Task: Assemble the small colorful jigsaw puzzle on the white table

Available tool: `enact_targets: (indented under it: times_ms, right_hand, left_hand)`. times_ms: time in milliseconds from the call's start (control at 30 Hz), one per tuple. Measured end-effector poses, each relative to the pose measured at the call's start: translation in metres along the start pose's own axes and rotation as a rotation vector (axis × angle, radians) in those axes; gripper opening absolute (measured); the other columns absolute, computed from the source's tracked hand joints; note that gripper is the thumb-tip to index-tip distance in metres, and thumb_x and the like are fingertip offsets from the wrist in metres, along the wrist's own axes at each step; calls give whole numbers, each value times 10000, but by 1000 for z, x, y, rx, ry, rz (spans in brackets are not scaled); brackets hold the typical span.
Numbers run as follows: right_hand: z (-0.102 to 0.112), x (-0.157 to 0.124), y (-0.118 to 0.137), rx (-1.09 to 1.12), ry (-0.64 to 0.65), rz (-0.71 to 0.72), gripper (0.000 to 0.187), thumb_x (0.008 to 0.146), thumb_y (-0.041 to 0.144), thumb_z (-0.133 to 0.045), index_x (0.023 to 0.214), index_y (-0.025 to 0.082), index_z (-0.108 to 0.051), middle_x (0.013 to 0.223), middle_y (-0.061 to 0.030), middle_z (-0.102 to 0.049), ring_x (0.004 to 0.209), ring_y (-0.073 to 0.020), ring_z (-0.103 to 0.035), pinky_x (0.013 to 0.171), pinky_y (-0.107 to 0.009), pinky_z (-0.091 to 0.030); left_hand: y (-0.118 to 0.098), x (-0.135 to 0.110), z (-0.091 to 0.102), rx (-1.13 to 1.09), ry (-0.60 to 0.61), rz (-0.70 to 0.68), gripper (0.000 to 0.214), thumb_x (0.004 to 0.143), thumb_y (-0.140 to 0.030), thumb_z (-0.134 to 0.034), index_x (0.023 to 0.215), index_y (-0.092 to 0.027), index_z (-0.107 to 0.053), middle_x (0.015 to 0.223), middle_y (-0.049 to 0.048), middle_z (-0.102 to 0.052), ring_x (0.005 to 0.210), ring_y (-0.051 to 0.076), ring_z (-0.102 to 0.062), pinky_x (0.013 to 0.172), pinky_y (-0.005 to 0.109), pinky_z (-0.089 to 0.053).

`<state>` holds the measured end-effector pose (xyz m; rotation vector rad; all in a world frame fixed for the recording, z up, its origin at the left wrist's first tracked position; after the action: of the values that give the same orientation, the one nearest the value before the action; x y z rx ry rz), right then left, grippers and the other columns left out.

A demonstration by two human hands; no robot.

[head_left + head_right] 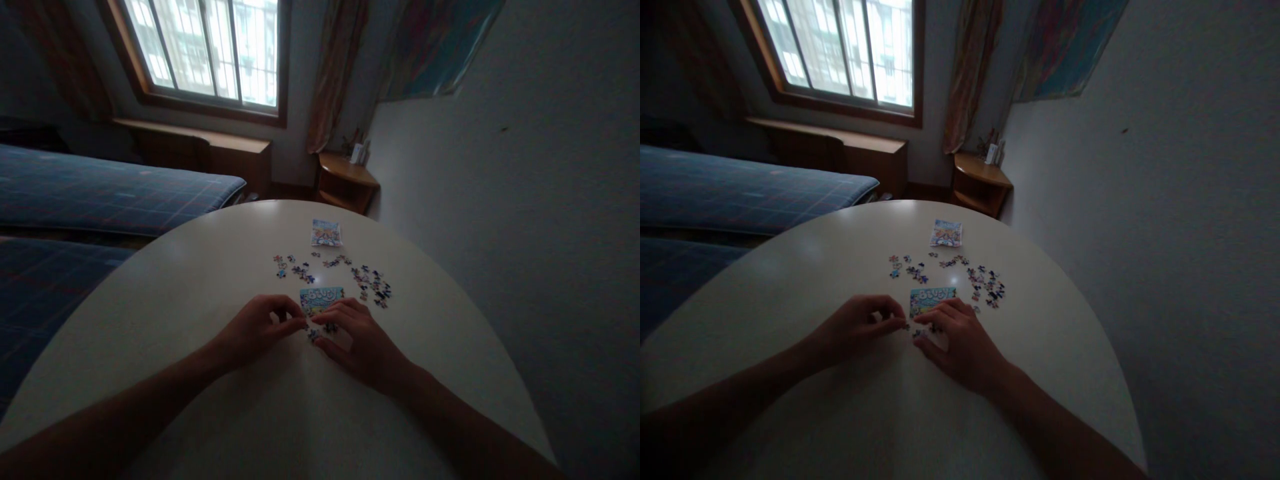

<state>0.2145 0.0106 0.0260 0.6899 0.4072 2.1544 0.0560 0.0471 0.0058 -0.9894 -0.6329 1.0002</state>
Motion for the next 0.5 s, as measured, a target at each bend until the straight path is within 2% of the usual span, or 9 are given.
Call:
enact_targets:
  times_ms: [167,300,400,500]
  right_hand:
    - [2,-2,1,134,-105,-79,229,831,208,-695,1045,233,-618,921,-22,-726,925,-189,-666,914,-392,-474]
    - [3,-1,2,175,-88,-60,79,844,184,-661,910,227,-655,881,-20,-724,883,-175,-668,863,-354,-491]
    - [2,-1,1,136,-39,-28,110,812,144,-664,863,238,-689,865,-19,-729,958,-193,-656,880,-356,-482]
    - [-1,-2,-2,72,8,-4,162,792,132,-668,892,252,-709,897,-19,-737,1023,-208,-637,919,-382,-461]
  left_hand:
    - [-14,-7,-11,-68,18,-34,221,800,-396,-615,769,-181,-654,720,7,-664,667,148,-581,617,254,-445]
    - [-11,-9,-13,-24,40,-31,193,805,-371,-635,867,-189,-650,746,6,-688,678,152,-613,618,252,-461]
    - [-5,-9,-8,122,48,-64,133,808,-286,-631,914,-213,-665,782,4,-705,717,164,-636,673,277,-489]
    - [-5,-7,1,324,10,-182,128,805,-211,-631,919,-241,-681,911,17,-707,868,198,-641,821,346,-506]
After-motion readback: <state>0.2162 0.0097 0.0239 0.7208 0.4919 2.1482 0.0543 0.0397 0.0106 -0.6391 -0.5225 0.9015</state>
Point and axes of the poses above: each hand's wrist, its own x-axis towards the middle knuckle, its own z-axis out of the back of the hand, y = z × x, the point moved 7 cm from there along x, towards the middle knuckle
